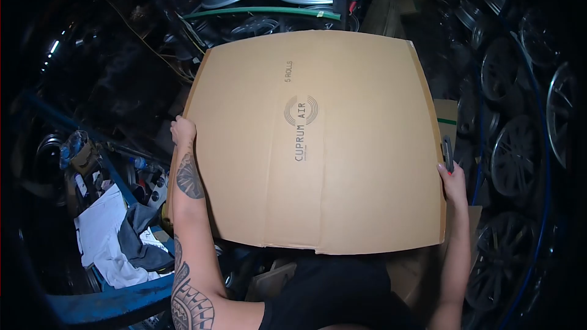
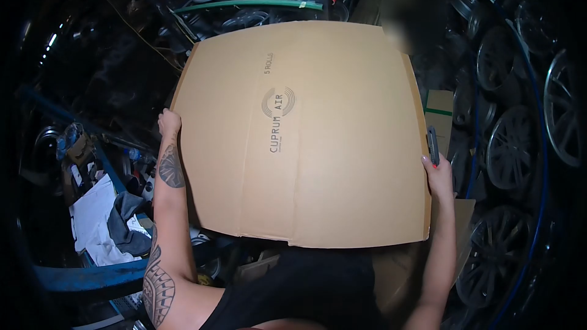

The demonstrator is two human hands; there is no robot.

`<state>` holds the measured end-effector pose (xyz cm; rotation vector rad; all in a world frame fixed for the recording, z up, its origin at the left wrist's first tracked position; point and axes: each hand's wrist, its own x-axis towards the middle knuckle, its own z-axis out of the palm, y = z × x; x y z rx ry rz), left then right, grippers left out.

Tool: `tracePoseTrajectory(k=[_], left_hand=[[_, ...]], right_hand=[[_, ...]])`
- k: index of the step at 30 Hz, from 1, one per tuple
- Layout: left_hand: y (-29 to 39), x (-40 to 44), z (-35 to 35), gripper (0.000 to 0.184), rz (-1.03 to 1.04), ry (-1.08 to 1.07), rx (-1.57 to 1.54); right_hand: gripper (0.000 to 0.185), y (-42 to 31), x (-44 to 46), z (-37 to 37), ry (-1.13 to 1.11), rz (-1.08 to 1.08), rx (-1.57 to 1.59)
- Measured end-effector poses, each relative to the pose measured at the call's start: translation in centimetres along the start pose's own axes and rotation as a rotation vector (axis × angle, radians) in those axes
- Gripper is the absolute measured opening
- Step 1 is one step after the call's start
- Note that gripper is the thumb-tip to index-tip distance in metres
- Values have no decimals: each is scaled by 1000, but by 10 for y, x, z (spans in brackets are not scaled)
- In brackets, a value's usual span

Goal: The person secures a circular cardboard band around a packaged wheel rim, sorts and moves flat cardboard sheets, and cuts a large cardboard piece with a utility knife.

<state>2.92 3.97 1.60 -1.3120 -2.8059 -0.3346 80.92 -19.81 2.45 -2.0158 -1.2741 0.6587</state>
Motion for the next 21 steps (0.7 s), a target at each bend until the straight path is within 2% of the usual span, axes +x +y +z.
tracePoseTrajectory(k=[1,2,5,7,9,11,13,16,21], left_hand=[[4,-9,-6,47,-3,-12,-6],[12,-18,-17,46,-12,-21,-15],[21,-14,-24,45,-50,-23,-6],[22,-10,-14,43,-77,20,15],[19,-13,-8,40,-42,89,-3],[18,-18,-4,37,7,141,-19],[15,-18,-3,34,50,187,-41],[16,-21,-9,36,42,200,-37],[21,-23,-10,45,13,178,51]], right_hand=[[33,-8,-3,4,3,-19,8],[36,-34,-10,0,-34,45,-120],[36,-65,-24,14,285,-244,-552],[48,-110,-36,21,260,-383,-602],[55,-142,-41,54,44,-599,-439],[49,-160,-36,109,-286,-771,-322],[38,-188,-40,158,-239,-850,-363],[39,-206,-21,188,-281,-822,-383],[36,-207,-14,188,-353,-762,-447]])
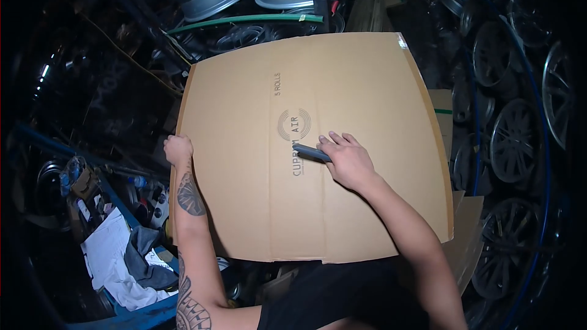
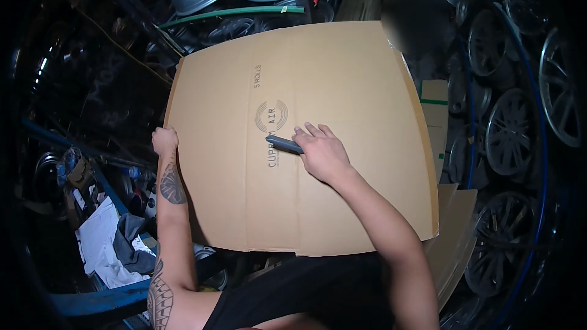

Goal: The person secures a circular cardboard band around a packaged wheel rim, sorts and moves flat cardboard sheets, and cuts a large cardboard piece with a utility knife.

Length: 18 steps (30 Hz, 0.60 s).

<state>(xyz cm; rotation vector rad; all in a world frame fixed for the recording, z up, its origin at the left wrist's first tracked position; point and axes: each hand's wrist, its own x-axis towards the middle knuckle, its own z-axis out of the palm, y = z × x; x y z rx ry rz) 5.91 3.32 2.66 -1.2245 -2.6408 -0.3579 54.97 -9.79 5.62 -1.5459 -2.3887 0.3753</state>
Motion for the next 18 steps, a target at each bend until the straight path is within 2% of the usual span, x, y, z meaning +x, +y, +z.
tracePoseTrajectory(k=[2,5,7,8,10,11,13,16,17,18], left_hand=[[1,5,1,53,-7,-71,66],[17,-13,6,72,167,46,116],[50,-31,47,84,313,-5,74],[78,-59,31,84,469,-122,-48],[149,-126,2,75,817,-181,-102],[178,-156,-3,69,955,-224,-213],[231,-212,-32,69,1020,-303,-210],[279,-254,-37,71,771,-328,-153],[283,-254,-40,75,755,-383,-165],[284,-254,-43,75,763,-380,-161]], right_hand=[[35,4,-1,2,12,2,21],[32,11,-1,3,61,43,52],[31,10,-1,3,112,126,46],[31,7,2,-6,15,208,98],[31,3,9,-36,-181,367,198],[30,7,10,-38,-146,399,287],[28,17,7,-41,-78,458,457],[26,53,8,-4,238,343,1067],[27,61,8,-1,265,307,1397],[26,75,7,-2,281,345,1382]])
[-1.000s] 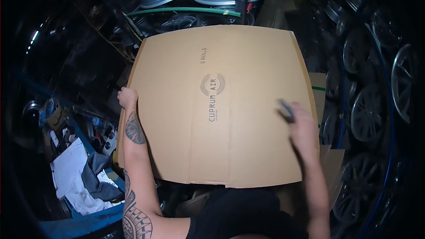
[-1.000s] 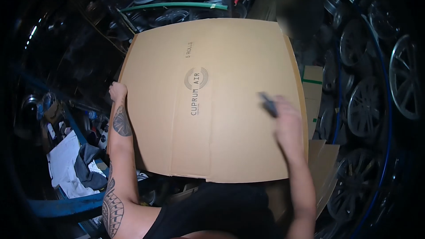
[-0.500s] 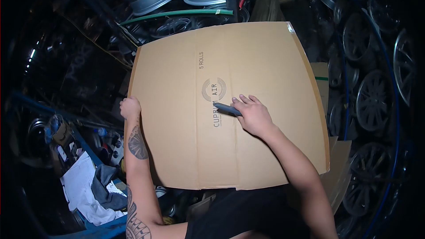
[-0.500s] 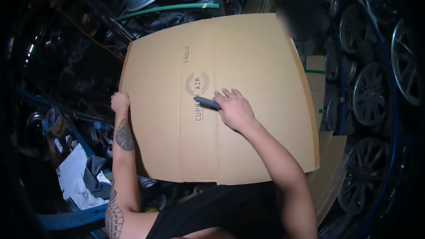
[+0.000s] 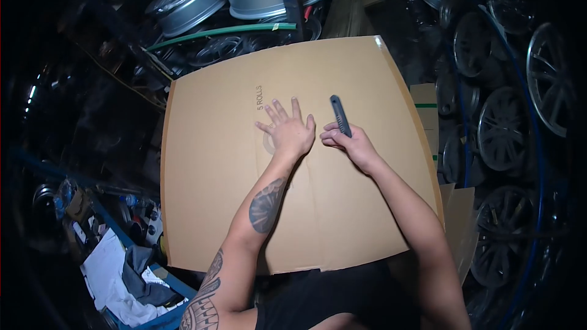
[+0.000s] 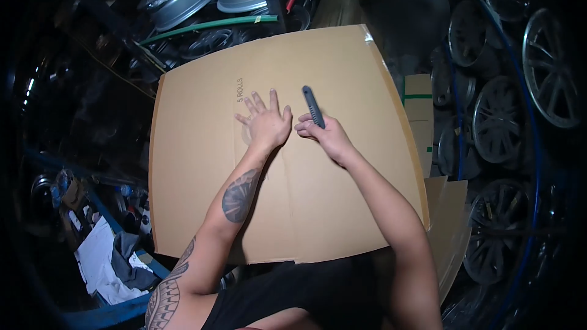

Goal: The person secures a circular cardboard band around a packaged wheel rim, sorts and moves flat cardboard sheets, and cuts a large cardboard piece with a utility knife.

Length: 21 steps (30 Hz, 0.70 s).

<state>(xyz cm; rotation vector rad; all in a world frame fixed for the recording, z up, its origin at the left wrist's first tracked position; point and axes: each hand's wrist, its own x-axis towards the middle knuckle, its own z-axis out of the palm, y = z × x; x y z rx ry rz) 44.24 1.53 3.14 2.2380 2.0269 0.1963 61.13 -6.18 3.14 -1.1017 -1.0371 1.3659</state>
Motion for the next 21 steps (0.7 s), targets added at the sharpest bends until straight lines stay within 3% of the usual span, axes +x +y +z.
tracePoseTrajectory(k=[2,4,7,9,12,21], left_hand=[[0,-3,-4,74,13,-8,19],[0,-2,-10,73,26,-26,18],[-2,-2,-9,73,26,-40,30],[-1,0,-7,72,19,-35,39],[2,1,-5,72,31,-23,53],[4,2,-4,70,35,-4,82]], right_hand=[[26,-11,8,-35,72,37,-19],[24,-26,13,-87,274,24,-578],[27,-38,2,-184,625,-453,-1453],[34,-54,-10,-197,630,254,-1109],[37,-3,-7,-223,708,289,-660],[45,97,-2,-255,423,390,292]])
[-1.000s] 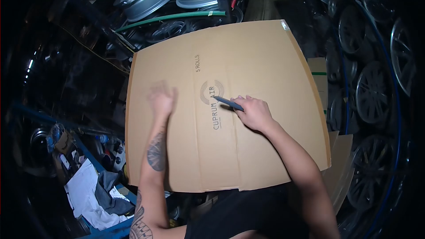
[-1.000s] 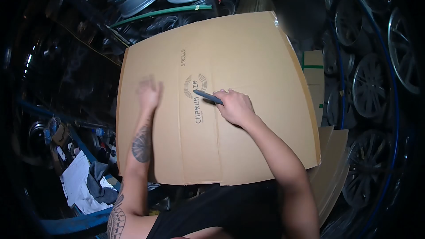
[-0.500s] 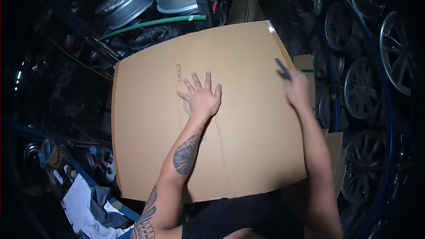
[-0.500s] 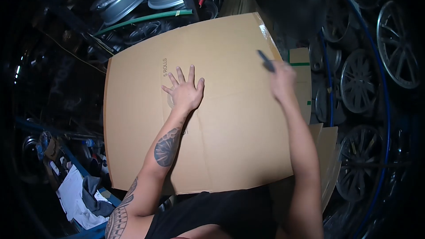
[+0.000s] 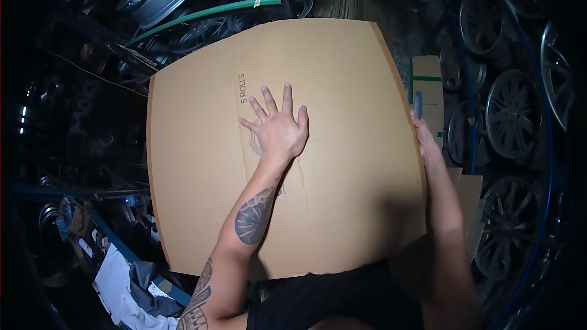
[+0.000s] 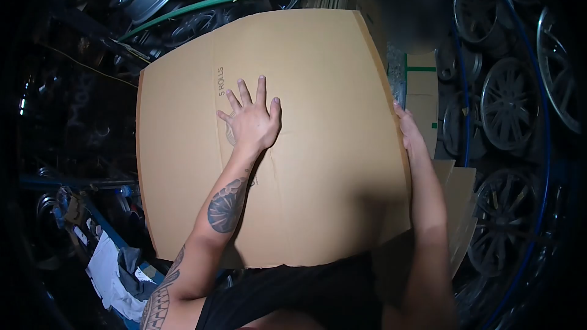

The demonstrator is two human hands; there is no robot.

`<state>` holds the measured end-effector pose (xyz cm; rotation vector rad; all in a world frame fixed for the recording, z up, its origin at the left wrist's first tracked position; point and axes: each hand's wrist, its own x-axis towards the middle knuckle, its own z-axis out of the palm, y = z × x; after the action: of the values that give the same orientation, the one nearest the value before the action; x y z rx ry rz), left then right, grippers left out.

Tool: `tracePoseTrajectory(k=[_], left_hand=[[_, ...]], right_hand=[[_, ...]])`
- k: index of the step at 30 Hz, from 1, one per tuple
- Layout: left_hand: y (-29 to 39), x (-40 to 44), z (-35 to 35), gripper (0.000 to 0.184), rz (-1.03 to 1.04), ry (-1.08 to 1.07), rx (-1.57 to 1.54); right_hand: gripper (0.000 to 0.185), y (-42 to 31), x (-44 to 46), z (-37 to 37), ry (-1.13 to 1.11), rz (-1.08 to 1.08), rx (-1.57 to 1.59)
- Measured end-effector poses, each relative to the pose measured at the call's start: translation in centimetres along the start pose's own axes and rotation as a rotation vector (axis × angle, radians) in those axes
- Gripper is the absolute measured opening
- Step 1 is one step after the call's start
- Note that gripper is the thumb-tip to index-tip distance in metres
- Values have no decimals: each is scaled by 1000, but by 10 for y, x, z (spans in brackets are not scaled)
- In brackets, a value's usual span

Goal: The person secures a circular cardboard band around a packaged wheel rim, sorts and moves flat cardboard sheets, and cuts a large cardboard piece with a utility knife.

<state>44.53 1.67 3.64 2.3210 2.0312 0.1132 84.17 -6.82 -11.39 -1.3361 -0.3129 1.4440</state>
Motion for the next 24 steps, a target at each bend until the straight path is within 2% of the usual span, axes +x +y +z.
tracePoseTrajectory(k=[4,7,9,11,13,17,19,21,24], left_hand=[[0,1,2,70,5,25,-2],[-5,-7,10,70,17,37,11],[-8,2,7,70,2,64,14],[-4,-4,11,70,2,38,14],[-3,-7,12,71,3,34,-2],[-4,-8,9,71,-18,3,-29],[-1,-5,7,71,-28,-25,-40],[-1,-5,9,72,-30,-25,-42],[0,-6,8,72,-24,-28,-31]], right_hand=[[51,42,23,-4,-172,132,276],[56,53,19,6,-86,277,226],[56,67,7,33,-59,296,253],[58,133,69,8,57,48,96],[61,150,74,30,458,-308,-585],[44,86,58,31,695,-634,-1070],[45,11,13,40,744,-748,-1054],[47,-39,-17,52,713,-952,-1114],[49,-72,-52,91,452,-983,-1191]])
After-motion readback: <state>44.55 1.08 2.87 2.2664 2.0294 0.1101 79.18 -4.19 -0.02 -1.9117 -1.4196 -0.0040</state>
